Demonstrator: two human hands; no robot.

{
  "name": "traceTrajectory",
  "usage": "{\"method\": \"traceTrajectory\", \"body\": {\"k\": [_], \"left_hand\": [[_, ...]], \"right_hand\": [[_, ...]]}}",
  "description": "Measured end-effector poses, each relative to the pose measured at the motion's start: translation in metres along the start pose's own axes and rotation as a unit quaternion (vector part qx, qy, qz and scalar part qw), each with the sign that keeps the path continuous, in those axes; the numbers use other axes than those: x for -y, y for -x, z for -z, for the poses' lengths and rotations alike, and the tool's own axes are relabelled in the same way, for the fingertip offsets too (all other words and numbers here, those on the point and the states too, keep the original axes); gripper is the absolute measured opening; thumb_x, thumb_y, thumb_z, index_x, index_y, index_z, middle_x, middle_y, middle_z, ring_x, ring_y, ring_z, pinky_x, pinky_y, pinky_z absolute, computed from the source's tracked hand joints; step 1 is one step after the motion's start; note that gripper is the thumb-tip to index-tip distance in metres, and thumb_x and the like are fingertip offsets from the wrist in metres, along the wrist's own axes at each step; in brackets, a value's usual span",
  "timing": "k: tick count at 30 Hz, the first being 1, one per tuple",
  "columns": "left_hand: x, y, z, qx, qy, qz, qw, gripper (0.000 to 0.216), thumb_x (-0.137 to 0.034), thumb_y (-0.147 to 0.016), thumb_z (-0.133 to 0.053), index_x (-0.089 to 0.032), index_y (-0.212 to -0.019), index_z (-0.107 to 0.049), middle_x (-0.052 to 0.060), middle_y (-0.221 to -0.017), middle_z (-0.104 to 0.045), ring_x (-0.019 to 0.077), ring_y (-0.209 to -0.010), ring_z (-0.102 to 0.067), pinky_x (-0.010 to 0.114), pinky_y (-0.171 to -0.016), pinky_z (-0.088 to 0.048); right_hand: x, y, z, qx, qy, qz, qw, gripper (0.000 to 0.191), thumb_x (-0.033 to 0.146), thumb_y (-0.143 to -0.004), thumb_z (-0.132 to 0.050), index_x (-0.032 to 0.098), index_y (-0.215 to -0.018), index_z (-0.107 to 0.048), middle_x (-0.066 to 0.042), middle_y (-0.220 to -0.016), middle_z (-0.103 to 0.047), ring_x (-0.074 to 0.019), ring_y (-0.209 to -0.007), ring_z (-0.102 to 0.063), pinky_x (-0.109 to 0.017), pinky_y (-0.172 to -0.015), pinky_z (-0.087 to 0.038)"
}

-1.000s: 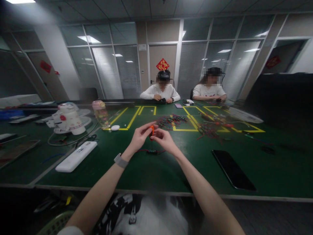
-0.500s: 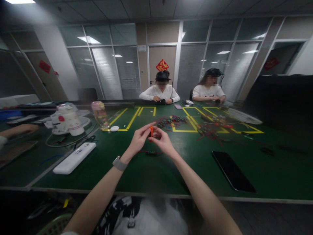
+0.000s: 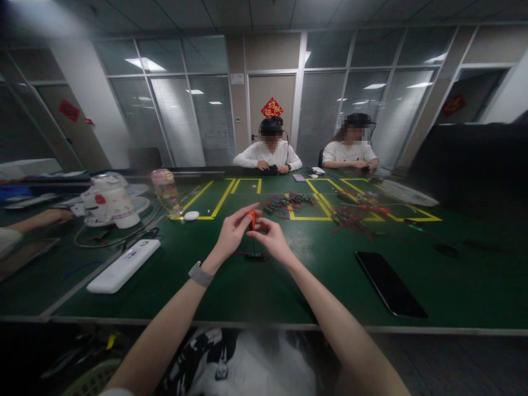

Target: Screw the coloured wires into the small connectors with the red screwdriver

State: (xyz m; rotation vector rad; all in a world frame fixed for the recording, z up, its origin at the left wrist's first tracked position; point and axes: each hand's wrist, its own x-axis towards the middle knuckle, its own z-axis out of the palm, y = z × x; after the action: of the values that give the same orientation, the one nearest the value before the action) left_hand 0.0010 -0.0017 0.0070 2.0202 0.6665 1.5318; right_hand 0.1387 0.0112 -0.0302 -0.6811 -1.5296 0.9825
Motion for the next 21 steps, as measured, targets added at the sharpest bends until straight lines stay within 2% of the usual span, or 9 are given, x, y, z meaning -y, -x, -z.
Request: {"method": "traceTrajectory", "body": {"k": [3, 6, 9, 13, 17, 19, 21], "left_hand": [[0.0009, -0.0002, -0.0007, -0.035, -0.043, -0.009, 0.998, 0.023, -0.024, -0.087, -0.057, -0.019, -0.108, -0.066, 0.005, -0.095, -0.066, 0.0162, -0.089, -0.062, 0.029, -0.083, -0.048], [0.0003, 0.0003, -0.001, -0.074, -0.103, -0.034, 0.991, 0.015, -0.025, -0.082, -0.065, -0.019, -0.095, -0.07, 0.003, -0.086, -0.062, 0.015, -0.082, -0.058, 0.027, -0.078, -0.047], [-0.0007, 0.0006, -0.0007, -0.06, -0.109, -0.03, 0.992, 0.021, -0.026, -0.087, -0.058, -0.021, -0.105, -0.068, 0.004, -0.092, -0.062, 0.0152, -0.086, -0.058, 0.027, -0.082, -0.046], [-0.0013, -0.0002, -0.0006, -0.01, -0.041, -0.018, 0.999, 0.031, -0.021, -0.094, -0.044, -0.021, -0.12, -0.06, 0.007, -0.107, -0.063, 0.016, -0.098, -0.06, 0.028, -0.088, -0.046], [-0.0005, -0.0011, -0.0004, -0.058, -0.087, -0.024, 0.994, 0.023, -0.019, -0.087, -0.055, -0.021, -0.107, -0.067, 0.004, -0.093, -0.063, 0.0154, -0.087, -0.059, 0.028, -0.082, -0.046], [-0.0002, -0.0009, -0.0004, -0.089, -0.119, -0.03, 0.988, 0.016, -0.02, -0.082, -0.063, -0.02, -0.097, -0.069, 0.002, -0.085, -0.06, 0.015, -0.081, -0.057, 0.027, -0.079, -0.046], [-0.0004, -0.0005, -0.0004, -0.101, -0.132, -0.028, 0.986, 0.015, -0.023, -0.08, -0.066, -0.021, -0.095, -0.07, 0.001, -0.082, -0.058, 0.0149, -0.08, -0.056, 0.028, -0.078, -0.046]], "right_hand": [[0.0003, 0.0011, -0.003, 0.001, -0.021, 0.001, 1.0, 0.029, 0.029, -0.066, -0.075, 0.019, -0.089, -0.06, 0.002, -0.074, -0.065, -0.0157, -0.073, -0.062, -0.031, -0.077, -0.05], [-0.0011, 0.0005, -0.0068, -0.034, 0.011, 0.015, 0.999, 0.028, 0.028, -0.062, -0.077, 0.018, -0.083, -0.061, 0.001, -0.075, -0.065, -0.0167, -0.074, -0.062, -0.031, -0.077, -0.05], [-0.0033, -0.0016, -0.0054, -0.051, 0.032, 0.011, 0.998, 0.026, 0.031, -0.06, -0.078, 0.017, -0.074, -0.062, -0.001, -0.074, -0.065, -0.0168, -0.073, -0.061, -0.031, -0.076, -0.049], [-0.0033, -0.002, 0.0002, -0.016, 0.003, -0.012, 1.0, 0.026, 0.034, -0.062, -0.078, 0.017, -0.077, -0.065, -0.002, -0.076, -0.067, -0.0163, -0.073, -0.061, -0.032, -0.077, -0.05], [-0.0007, 0.0011, -0.0021, -0.009, 0.0, 0.002, 1.0, 0.03, 0.033, -0.065, -0.076, 0.019, -0.09, -0.065, -0.002, -0.082, -0.068, -0.0177, -0.079, -0.063, -0.033, -0.081, -0.05], [-0.0004, 0.0023, -0.0045, -0.018, 0.033, 0.011, 0.999, 0.028, 0.033, -0.065, -0.076, 0.018, -0.086, -0.066, -0.003, -0.08, -0.068, -0.0191, -0.079, -0.063, -0.035, -0.081, -0.051], [-0.001, 0.0027, -0.0051, -0.023, 0.06, 0.012, 0.998, 0.024, 0.034, -0.065, -0.076, 0.017, -0.078, -0.066, -0.004, -0.078, -0.068, -0.02, -0.078, -0.062, -0.035, -0.079, -0.05]]}}
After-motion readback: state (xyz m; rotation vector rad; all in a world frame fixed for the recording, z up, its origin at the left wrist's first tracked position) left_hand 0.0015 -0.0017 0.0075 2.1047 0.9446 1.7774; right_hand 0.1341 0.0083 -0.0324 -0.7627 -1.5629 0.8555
